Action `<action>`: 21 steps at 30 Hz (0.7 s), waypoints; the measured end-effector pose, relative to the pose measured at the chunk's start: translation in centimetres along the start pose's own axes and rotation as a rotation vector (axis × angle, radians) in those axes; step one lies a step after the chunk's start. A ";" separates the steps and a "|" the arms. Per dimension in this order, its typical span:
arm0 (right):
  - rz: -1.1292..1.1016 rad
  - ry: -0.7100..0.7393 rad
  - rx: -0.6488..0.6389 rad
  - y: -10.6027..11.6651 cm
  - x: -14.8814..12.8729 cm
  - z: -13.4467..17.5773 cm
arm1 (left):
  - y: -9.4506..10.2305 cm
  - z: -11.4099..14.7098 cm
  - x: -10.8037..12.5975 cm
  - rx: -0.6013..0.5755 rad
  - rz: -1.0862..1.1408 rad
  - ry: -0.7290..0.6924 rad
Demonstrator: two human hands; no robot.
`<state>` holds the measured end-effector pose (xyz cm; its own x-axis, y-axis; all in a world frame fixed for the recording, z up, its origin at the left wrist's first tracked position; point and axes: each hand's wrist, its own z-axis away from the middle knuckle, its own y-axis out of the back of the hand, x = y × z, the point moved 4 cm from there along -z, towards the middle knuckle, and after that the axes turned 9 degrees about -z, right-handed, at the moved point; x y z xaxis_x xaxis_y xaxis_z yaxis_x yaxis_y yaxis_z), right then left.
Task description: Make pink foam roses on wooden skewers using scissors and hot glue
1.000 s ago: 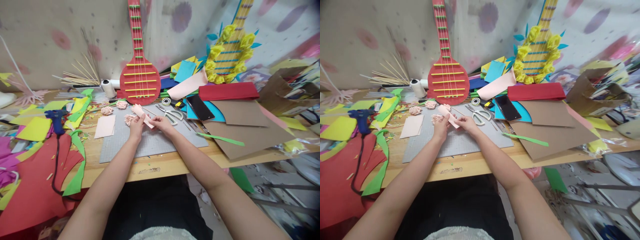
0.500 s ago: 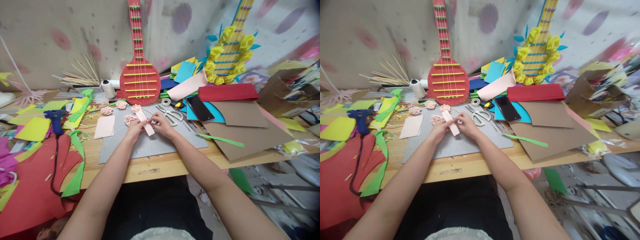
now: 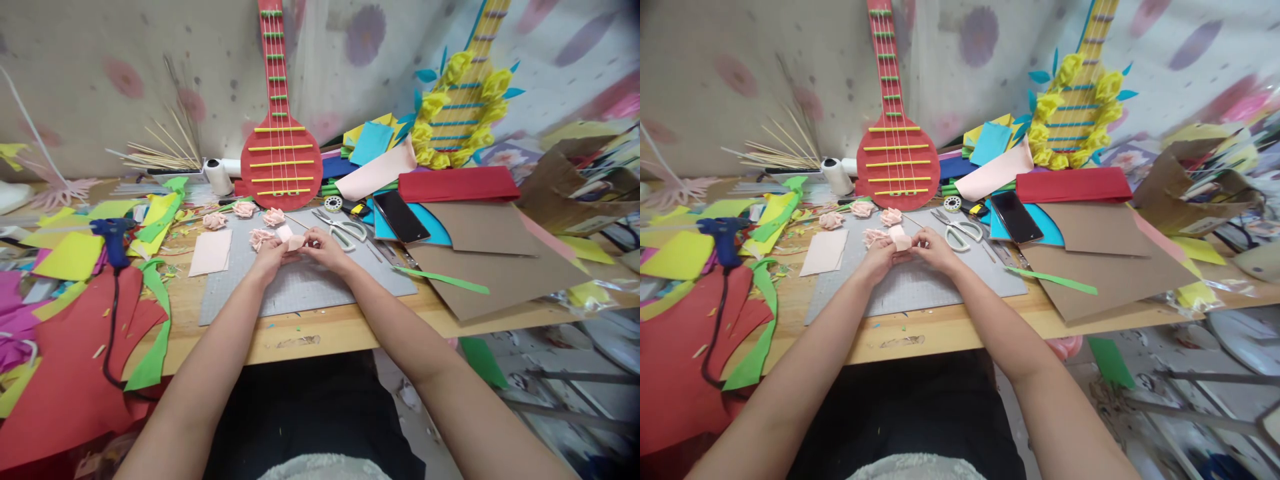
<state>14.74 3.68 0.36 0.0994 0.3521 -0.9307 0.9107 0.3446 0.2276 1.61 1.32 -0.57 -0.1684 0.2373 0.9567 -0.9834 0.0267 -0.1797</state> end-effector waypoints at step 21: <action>-0.200 -0.251 0.069 -0.3 0.5 0.2 | -0.2 -0.1 -0.2 0.010 -0.022 0.007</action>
<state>14.63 3.62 -0.21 0.0040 0.0548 -0.9985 0.9463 0.3226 0.0214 1.82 1.32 -0.72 -0.1466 0.2432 0.9588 -0.9874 0.0223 -0.1567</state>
